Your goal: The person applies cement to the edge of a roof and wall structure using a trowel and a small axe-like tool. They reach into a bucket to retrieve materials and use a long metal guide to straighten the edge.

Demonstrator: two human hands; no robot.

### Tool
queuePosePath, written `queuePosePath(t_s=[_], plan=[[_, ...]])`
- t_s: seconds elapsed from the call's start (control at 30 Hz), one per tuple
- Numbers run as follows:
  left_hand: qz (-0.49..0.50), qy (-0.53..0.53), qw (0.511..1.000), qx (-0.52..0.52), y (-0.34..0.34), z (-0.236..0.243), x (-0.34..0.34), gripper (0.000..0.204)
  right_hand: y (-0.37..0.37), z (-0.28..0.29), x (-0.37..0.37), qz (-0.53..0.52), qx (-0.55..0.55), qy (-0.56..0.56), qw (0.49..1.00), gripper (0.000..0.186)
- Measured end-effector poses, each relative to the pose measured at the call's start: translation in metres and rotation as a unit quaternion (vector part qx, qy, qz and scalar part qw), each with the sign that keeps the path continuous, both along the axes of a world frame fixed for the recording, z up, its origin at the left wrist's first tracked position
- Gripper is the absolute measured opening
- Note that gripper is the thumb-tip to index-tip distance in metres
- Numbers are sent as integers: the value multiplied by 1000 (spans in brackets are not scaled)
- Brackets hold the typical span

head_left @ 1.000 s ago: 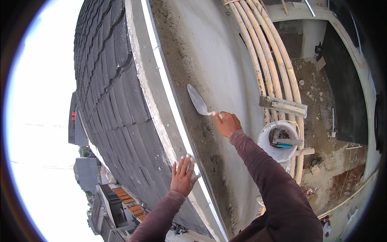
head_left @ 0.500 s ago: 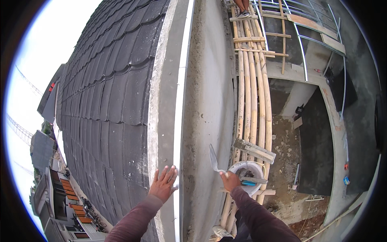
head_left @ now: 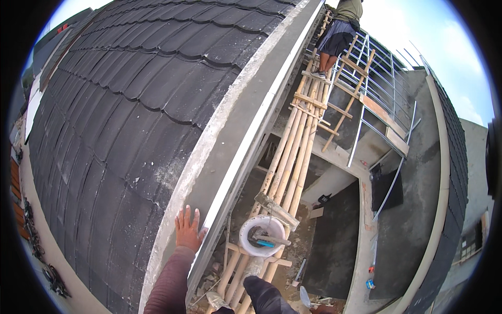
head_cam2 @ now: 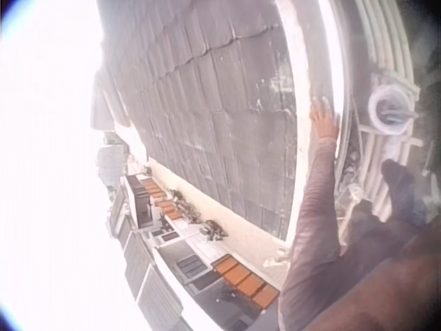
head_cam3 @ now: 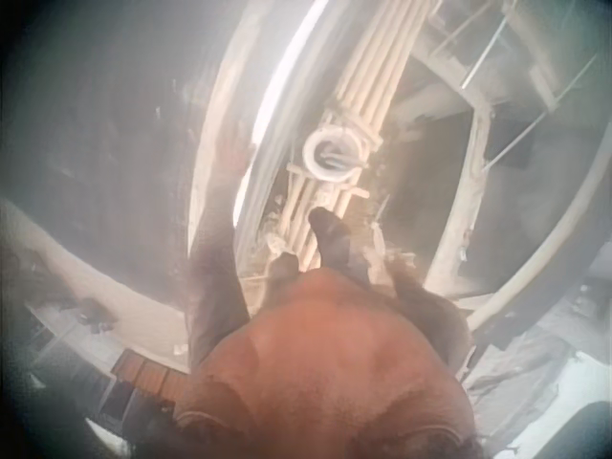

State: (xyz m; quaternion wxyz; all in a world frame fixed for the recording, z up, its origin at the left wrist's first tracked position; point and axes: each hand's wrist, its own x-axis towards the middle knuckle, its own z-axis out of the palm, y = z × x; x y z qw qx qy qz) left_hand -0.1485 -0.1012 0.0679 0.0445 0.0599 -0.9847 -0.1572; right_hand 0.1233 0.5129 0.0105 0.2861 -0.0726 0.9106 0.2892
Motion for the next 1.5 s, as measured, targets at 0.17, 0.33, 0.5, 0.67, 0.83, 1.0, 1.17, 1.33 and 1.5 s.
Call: queuePosePath(t_s=[0.17, 0.33, 0.5, 0.67, 0.83, 1.0, 1.17, 1.33, 1.5], plan=[[65, -14, 992, 104, -2, -61, 135, 88, 20, 5, 24, -84, -77, -111, 987, 40], [92, -31, 990, 101, -11, -87, 219, 89, -97, 2, -58, -328, -281, -26, 902, 73], [89, -32, 989, 116, 1, -105, 236, 87, -160, 33, -89, -229, -434, -26, 871, 62], [95, -4, 990, 107, -9, -113, 232, 84, -177, 34, -58, -226, -422, -51, 877, 63], [119, 19, 988, 96, -9, -128, 228, 82, -157, 28, -34, -241, -476, -92, 840, 48], [121, 56, 986, 100, -2, -138, 226, 79, -131, -14, -30, -323, -377, -74, 865, 58], [162, 106, 975, 112, -19, -135, 202, 77, -129, -39, -58, -250, -440, -25, 862, 61], [148, 86, 981, 86, -16, -147, 194, 79, -126, -110, -55, -348, -501, -3, 793, 42], [158, 90, 981, 72, -24, -144, 200, 83, -200, -99, -106, -316, -567, -37, 760, 40]])
